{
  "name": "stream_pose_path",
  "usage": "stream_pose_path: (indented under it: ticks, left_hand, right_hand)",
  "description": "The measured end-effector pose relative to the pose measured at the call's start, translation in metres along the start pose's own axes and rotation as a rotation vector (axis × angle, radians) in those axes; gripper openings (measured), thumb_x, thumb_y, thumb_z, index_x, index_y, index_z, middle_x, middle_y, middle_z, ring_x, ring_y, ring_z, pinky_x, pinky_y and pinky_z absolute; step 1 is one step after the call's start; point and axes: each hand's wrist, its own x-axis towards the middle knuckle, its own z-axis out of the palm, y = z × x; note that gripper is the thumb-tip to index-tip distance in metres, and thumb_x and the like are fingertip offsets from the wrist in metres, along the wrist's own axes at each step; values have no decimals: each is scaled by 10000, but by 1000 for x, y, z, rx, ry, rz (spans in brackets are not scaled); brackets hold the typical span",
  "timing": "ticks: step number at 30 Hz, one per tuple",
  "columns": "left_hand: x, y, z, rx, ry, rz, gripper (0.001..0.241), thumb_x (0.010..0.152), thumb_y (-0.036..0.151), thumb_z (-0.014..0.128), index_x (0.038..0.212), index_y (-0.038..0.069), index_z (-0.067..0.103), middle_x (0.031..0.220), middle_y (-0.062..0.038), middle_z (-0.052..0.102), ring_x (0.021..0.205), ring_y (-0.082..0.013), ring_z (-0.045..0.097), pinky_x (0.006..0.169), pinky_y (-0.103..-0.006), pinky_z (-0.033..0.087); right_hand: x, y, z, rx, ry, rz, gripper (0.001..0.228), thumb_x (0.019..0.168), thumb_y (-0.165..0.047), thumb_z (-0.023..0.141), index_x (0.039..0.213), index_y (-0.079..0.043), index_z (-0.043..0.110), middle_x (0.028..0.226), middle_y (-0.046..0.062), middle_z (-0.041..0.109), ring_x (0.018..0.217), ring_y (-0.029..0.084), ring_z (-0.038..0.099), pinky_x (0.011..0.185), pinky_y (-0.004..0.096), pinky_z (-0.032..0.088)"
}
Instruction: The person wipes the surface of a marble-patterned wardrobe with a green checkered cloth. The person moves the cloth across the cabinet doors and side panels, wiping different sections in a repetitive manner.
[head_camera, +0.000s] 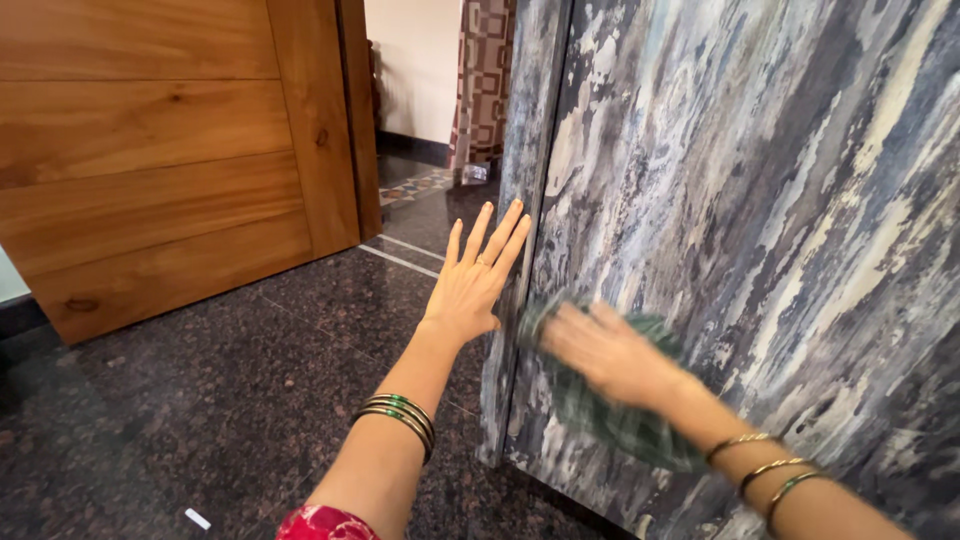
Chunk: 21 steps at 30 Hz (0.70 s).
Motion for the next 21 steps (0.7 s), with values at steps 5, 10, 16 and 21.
stream_pose_path:
  ticks: [5,10,16,21]
  left_hand:
    - [-4,5,0,-123,25,-8,1547,397,396,1008,1592,109,68,1687,-87,45,1557,-390,56,1249,-618,115]
    - [-7,12,0,-33,68,38,1381,563,505,919,1605,103,108,1691,-127,59,1559,-384,60,1235,-655,109]
    - [3,21,-7,47,86,145,1181,721,517,818,1617,147,144,1699,-91,80,1555,-345,89,1208,-672,120]
    - [9,30,0,66,150,171,1088,790,528,754,1625,173,155,1703,-74,92,1564,-320,105,1206,-671,140]
  right_hand:
    - [-9,72,-53,-138,293,506,545,965,-272,606,1492,-135,581,1538,140,540,1474,347,386,1148,621,287]
    - [-39,44,-46,-77,-37,504,566,894,-224,599,1443,-105,531,1474,160,510,1399,391,380,1072,662,295]
    - [-96,-15,-29,380,-201,-232,821,702,86,540,1503,-59,428,1636,143,324,1550,357,208,1216,629,116]
    - [-110,53,-52,106,-277,240,694,839,-176,593,1512,-142,429,1598,137,398,1443,325,286,1168,633,180]
